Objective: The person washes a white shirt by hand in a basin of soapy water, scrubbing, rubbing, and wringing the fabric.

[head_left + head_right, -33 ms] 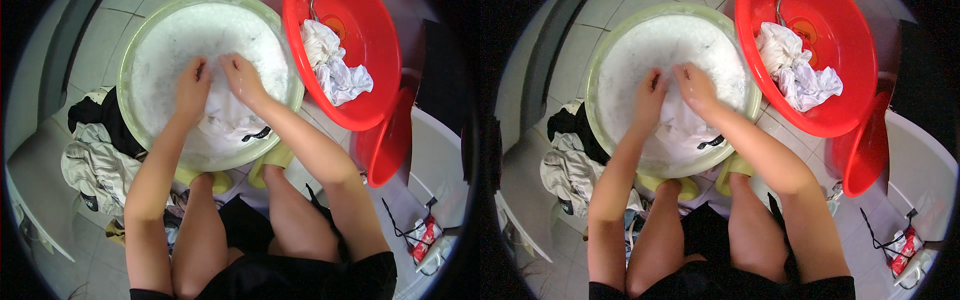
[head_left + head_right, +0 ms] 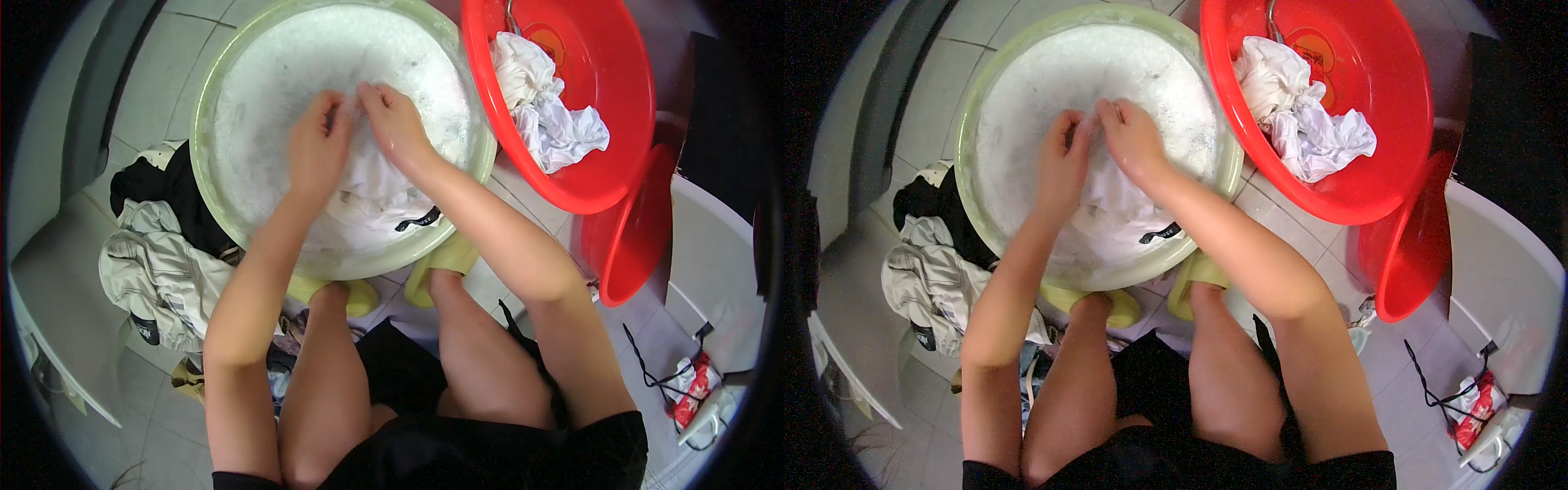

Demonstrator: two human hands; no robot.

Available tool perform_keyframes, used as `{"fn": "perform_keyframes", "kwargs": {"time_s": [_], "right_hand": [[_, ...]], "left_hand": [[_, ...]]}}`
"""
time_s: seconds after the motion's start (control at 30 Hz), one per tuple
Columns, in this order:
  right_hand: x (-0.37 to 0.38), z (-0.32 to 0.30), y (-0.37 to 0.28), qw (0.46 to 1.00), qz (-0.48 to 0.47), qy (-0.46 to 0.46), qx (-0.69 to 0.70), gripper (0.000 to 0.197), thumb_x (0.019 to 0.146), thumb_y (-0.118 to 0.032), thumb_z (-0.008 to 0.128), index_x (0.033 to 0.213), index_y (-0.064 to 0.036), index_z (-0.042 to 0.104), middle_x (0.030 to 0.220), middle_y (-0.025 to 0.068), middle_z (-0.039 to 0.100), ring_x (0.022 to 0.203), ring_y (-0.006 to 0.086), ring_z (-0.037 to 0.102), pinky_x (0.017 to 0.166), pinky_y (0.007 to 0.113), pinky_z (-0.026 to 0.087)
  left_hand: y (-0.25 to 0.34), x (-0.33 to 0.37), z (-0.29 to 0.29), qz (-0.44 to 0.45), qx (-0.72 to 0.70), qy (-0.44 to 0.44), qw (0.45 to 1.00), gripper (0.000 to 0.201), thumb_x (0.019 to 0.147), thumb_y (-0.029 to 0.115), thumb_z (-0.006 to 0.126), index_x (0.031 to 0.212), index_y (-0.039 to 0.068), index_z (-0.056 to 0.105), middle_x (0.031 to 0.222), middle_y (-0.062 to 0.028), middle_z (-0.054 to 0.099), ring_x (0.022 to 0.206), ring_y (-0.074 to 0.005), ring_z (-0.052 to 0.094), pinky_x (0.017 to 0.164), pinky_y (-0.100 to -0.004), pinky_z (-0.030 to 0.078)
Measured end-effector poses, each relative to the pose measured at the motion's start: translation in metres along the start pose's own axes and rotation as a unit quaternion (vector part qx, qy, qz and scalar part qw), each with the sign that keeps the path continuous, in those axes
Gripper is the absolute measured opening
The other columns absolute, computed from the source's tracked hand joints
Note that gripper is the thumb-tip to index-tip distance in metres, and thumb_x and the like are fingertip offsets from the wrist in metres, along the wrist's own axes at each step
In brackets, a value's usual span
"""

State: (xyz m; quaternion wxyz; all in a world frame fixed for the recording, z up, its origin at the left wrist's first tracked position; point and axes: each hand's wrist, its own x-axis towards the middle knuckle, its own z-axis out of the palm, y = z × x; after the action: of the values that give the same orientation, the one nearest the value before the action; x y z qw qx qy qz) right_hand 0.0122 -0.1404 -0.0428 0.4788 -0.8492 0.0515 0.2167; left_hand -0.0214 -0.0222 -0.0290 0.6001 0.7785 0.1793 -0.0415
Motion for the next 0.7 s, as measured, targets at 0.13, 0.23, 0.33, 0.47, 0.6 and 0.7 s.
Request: {"fn": "perform_keyframes", "kwargs": {"time_s": [0.13,0.23,0.33,0.47,0.6,0.7], "right_hand": [[-0.009,-0.007,-0.013,0.843,0.222,-0.150,0.466,0.011,0.085,-0.019,0.060,0.083,-0.0088,0.055,0.078,-0.0009,0.056,0.070,0.0107,0.052,0.063,0.027,0.044],[-0.037,0.023,-0.045,0.794,0.172,0.011,0.582,0.033,0.094,-0.029,0.044,0.103,0.0000,0.057,0.085,0.0041,0.057,0.077,0.0117,0.051,0.068,0.027,0.042],[-0.044,0.009,-0.071,0.912,0.222,-0.034,0.343,0.033,0.094,-0.024,0.040,0.111,0.0003,0.055,0.090,0.0061,0.058,0.077,0.0132,0.051,0.067,0.028,0.041],[-0.042,-0.010,-0.038,0.952,0.127,-0.129,0.249,0.026,0.093,-0.028,0.045,0.107,-0.0073,0.051,0.100,0.0017,0.051,0.092,0.0134,0.048,0.082,0.028,0.041],[-0.048,-0.010,-0.045,0.841,0.198,-0.043,0.502,0.026,0.093,-0.030,0.044,0.096,-0.0054,0.053,0.089,0.0016,0.052,0.084,0.0130,0.052,0.071,0.029,0.043],[-0.056,0.000,-0.067,0.902,0.241,-0.066,0.351,0.028,0.092,-0.034,0.046,0.081,-0.0085,0.053,0.083,0.0021,0.051,0.080,0.0110,0.046,0.071,0.028,0.039]], "left_hand": [[0.042,-0.026,0.010,0.201,0.167,0.004,0.965,0.011,0.082,0.018,0.060,0.084,0.008,0.057,0.059,-0.0099,0.055,0.054,-0.0306,0.054,0.051,-0.0383,0.044],[0.028,-0.008,-0.010,0.298,0.096,0.012,0.950,0.021,0.083,0.028,0.060,0.071,0.011,0.058,0.059,-0.0090,0.055,0.053,-0.0300,0.055,0.050,-0.0383,0.044],[0.039,0.014,-0.027,0.128,0.140,-0.004,0.982,0.028,0.085,0.035,0.055,0.068,0.013,0.060,0.058,-0.0081,0.055,0.051,-0.0298,0.054,0.050,-0.0387,0.044],[0.057,-0.034,-0.001,0.280,0.299,-0.022,0.912,0.034,0.089,0.040,0.049,0.080,0.012,0.064,0.066,-0.0092,0.062,0.055,-0.0297,0.058,0.051,-0.0378,0.045],[0.052,-0.027,0.004,0.338,0.161,0.010,0.927,0.039,0.092,0.037,0.049,0.081,0.001,0.059,0.064,-0.0132,0.057,0.049,-0.0256,0.049,0.051,-0.0348,0.041],[0.032,0.008,-0.025,0.037,0.108,-0.072,0.991,0.042,0.092,0.040,0.049,0.079,0.001,0.058,0.060,-0.0121,0.053,0.048,-0.0257,0.040,0.051,-0.0351,0.039]]}}
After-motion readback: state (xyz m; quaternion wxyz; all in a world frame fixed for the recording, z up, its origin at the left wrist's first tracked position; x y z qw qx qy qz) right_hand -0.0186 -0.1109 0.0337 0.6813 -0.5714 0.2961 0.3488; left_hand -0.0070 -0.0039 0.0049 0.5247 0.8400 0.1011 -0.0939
